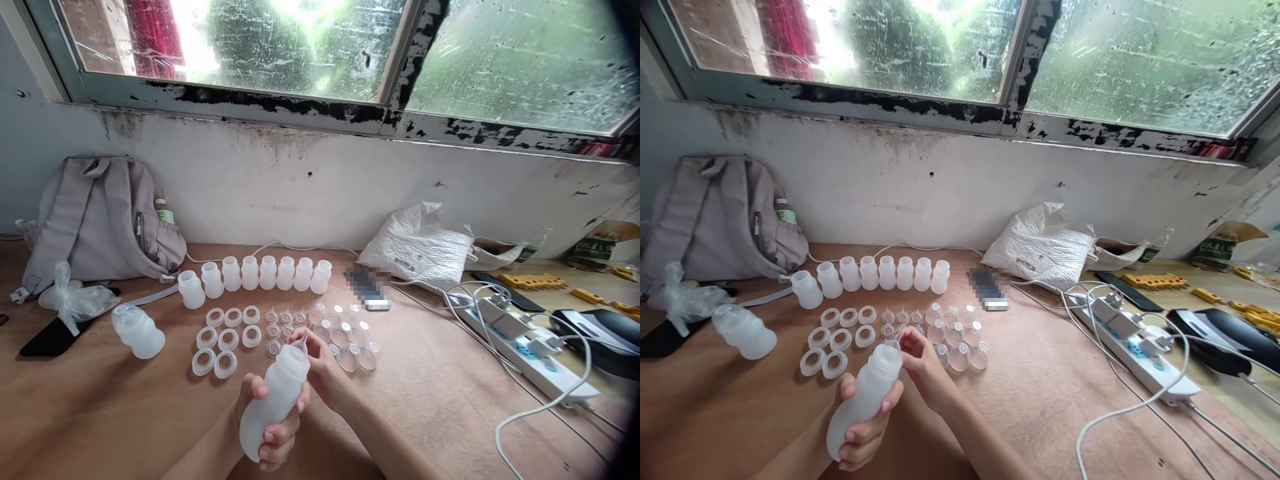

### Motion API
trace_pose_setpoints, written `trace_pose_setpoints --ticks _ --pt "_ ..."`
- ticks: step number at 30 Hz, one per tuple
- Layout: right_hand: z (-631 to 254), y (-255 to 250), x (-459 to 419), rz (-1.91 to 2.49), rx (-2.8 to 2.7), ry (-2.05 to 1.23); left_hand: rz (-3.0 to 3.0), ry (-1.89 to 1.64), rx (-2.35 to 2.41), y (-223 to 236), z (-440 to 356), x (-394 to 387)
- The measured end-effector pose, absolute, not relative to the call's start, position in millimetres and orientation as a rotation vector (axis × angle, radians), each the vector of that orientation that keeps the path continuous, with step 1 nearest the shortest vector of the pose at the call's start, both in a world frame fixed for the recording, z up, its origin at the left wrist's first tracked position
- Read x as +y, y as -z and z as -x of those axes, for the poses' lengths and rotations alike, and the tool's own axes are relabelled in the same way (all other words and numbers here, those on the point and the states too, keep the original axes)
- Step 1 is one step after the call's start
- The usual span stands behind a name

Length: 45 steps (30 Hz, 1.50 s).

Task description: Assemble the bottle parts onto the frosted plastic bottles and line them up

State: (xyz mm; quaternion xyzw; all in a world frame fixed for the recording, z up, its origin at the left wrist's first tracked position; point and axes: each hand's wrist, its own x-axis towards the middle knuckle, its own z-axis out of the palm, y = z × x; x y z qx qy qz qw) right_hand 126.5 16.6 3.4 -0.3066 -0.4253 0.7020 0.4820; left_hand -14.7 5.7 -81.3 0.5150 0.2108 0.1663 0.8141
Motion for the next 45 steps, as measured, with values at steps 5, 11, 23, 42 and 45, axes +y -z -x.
trace_pose_setpoints --ticks 5,11,23,42,45 --pt "-131 -8 19 0.736 -0.997 -1.534 -0.580 -0.303 0.088 51 11 9" --pt "-148 -11 25 0.917 -1.103 -1.365 -0.508 -0.345 0.021 45 9 14" --pt "-155 -12 28 0.792 -1.078 -1.477 -0.594 -0.435 0.087 41 7 10" --pt "-153 -9 25 1.004 -1.171 -1.024 -1.767 -1.050 1.155 -14 28 17" --pt "-152 -9 24 1.038 -1.196 -0.969 -1.929 -1.113 1.503 -29 52 19"
